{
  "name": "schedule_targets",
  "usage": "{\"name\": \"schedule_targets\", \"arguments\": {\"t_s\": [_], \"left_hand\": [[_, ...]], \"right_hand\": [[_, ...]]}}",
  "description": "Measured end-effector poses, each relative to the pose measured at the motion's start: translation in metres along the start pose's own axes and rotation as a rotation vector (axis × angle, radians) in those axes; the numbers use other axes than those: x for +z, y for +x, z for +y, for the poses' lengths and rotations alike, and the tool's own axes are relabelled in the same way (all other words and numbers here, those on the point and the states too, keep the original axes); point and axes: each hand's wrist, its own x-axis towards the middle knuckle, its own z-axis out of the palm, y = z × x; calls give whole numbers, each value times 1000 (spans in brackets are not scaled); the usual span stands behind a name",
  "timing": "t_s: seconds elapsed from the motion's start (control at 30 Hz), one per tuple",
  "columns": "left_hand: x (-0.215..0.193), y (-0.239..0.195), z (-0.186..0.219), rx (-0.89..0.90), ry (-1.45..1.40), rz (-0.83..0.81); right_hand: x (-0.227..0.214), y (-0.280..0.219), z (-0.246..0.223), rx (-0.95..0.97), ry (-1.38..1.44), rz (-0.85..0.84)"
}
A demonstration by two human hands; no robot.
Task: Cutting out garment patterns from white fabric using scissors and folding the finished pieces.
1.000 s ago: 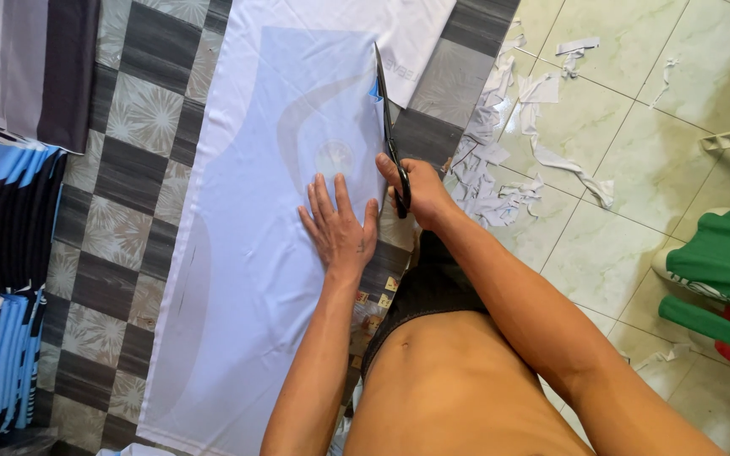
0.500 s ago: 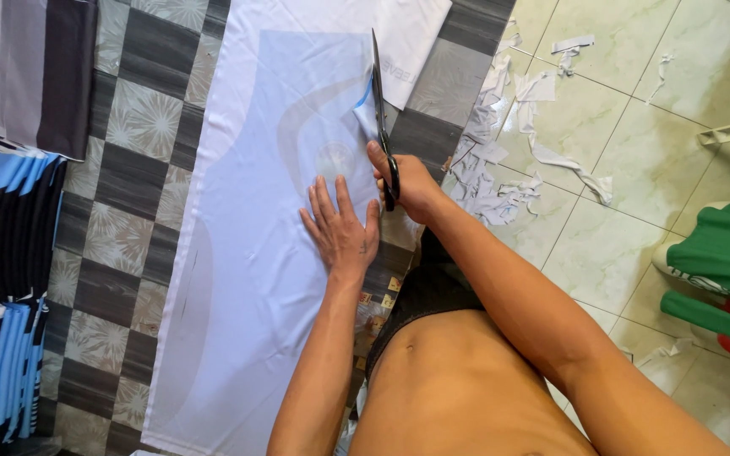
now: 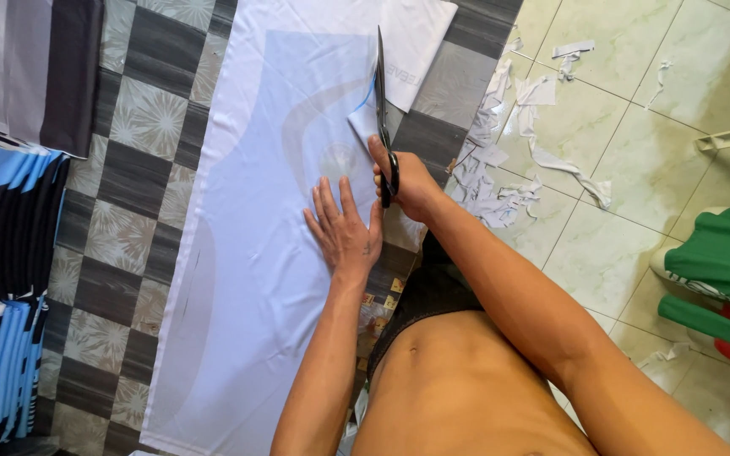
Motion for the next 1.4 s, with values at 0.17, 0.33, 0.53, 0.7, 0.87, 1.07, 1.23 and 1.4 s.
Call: {"name": "schedule_targets", "arguments": {"t_s": [0.17,0.33,0.53,0.7,0.87,1.07,1.23,1.4], "left_hand": [[1,0,0,4,19,12],[0,0,0,-13,3,-33],[-3,1,2,-19,0,-28],[-1,0,1,-17,1,-21],[-3,1,2,-13,1,-15],[-7,1,2,-13,-16,-35],[-4,0,1,-16,-19,-57],[-6,2,4,-31,-30,-40]], "right_hand": [[6,0,-9,-3,5,-13],[13,-7,-21,17,-8,9],[16,4,-26,10,-20,24],[21,8,-29,25,-24,17],[20,20,-27,2,-40,32],[22,24,-38,16,-23,3],[22,35,-44,-17,-6,-8],[28,16,-80,32,-31,-38]]}}
